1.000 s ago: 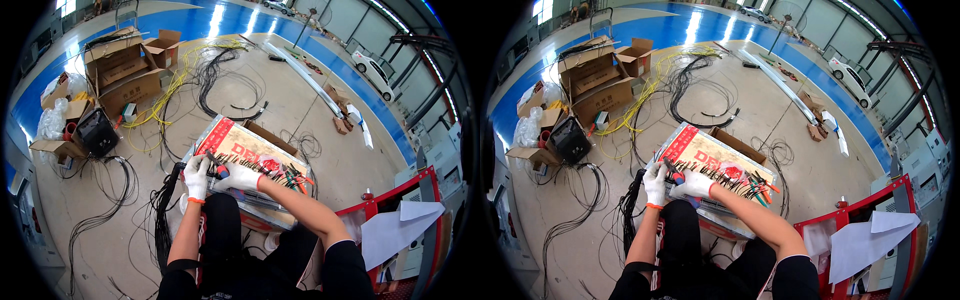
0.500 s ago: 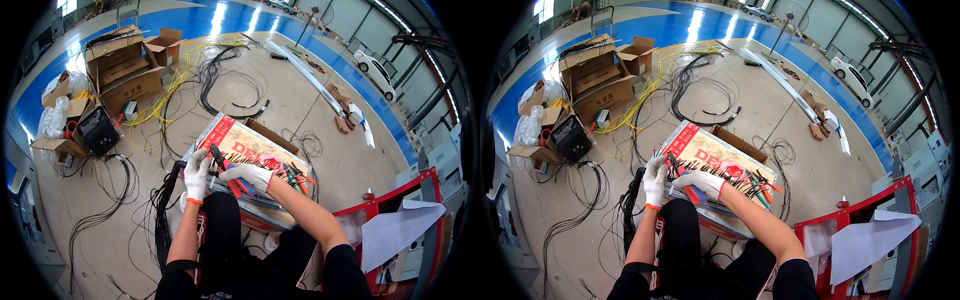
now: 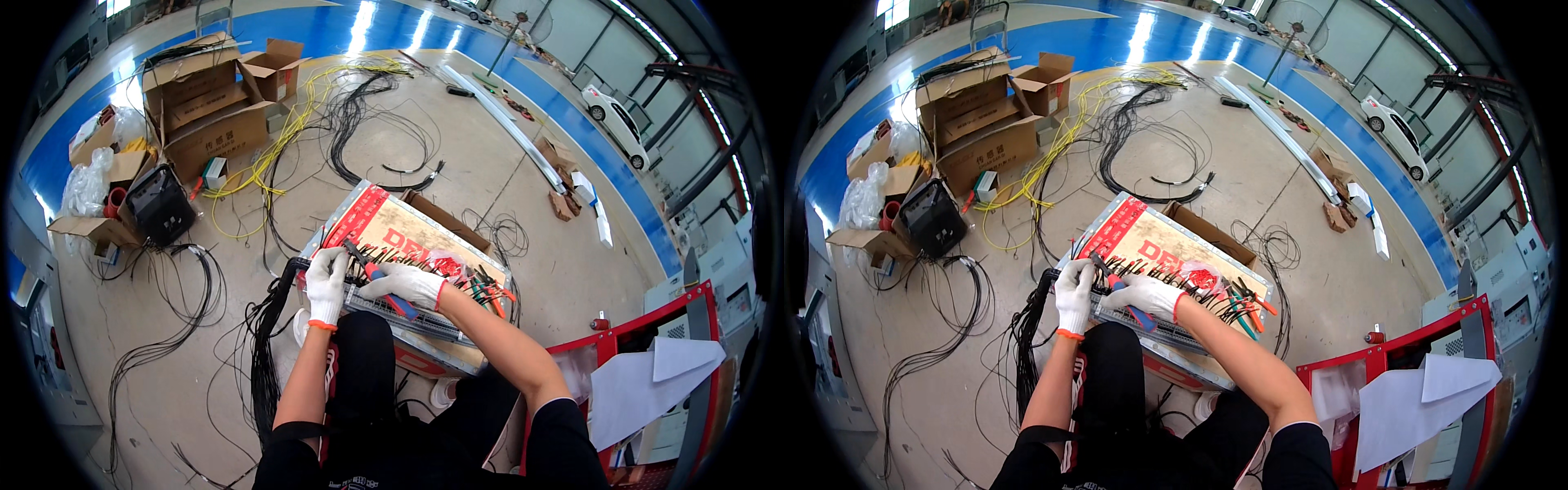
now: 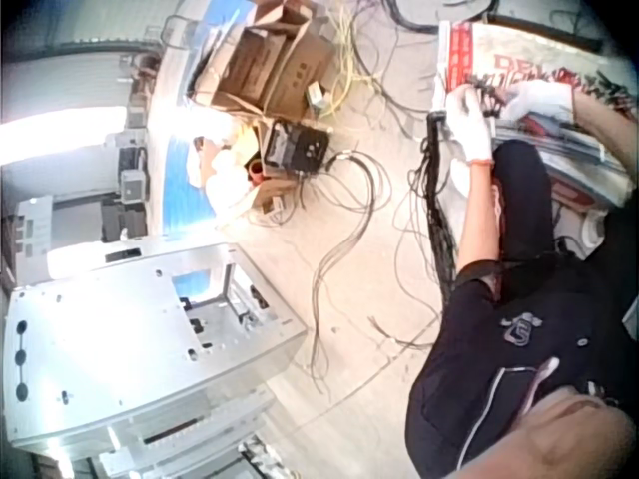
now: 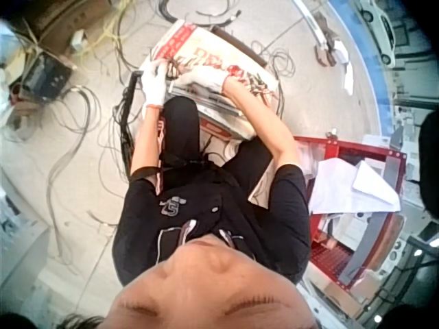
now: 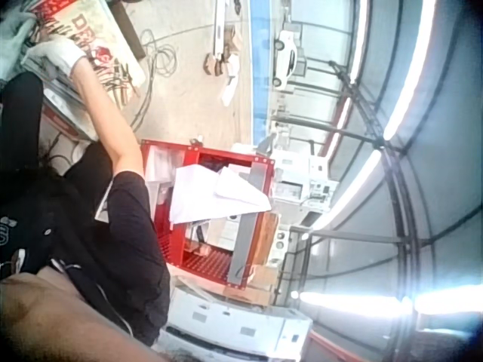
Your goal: The person sits on the floor and uses pliers to strip and crimp wires attached to a terminal block. They then use a heat gun to apply heat shrink tubing to the connections. The person works methodically on multiple wires, organizing them on the board.
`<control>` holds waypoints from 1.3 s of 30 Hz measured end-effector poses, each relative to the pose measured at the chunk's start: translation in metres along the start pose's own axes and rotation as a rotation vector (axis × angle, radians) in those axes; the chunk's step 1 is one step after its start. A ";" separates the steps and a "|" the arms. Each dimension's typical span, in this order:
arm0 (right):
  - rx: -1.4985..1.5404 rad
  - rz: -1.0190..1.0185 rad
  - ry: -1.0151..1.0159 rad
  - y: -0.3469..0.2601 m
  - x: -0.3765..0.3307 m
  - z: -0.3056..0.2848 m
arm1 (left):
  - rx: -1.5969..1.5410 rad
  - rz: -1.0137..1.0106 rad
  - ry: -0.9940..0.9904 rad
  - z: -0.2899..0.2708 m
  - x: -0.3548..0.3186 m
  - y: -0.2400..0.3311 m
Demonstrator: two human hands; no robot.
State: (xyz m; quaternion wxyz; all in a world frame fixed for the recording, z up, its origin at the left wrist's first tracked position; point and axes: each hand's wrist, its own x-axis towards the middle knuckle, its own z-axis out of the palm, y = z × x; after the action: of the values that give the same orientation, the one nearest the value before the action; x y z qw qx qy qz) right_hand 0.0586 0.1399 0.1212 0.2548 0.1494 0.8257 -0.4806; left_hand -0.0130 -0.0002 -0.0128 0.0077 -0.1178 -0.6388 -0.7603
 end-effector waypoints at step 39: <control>-0.064 -0.212 0.151 0.037 -0.028 0.019 | -0.088 -0.280 -0.197 -0.043 0.042 0.033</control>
State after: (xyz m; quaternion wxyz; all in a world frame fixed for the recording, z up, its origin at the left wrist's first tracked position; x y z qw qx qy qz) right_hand 0.1057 0.1414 0.1024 0.1441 0.0887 0.8687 -0.4655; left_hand -0.0555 -0.0420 0.0201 -0.1661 -0.1016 -0.6126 -0.7660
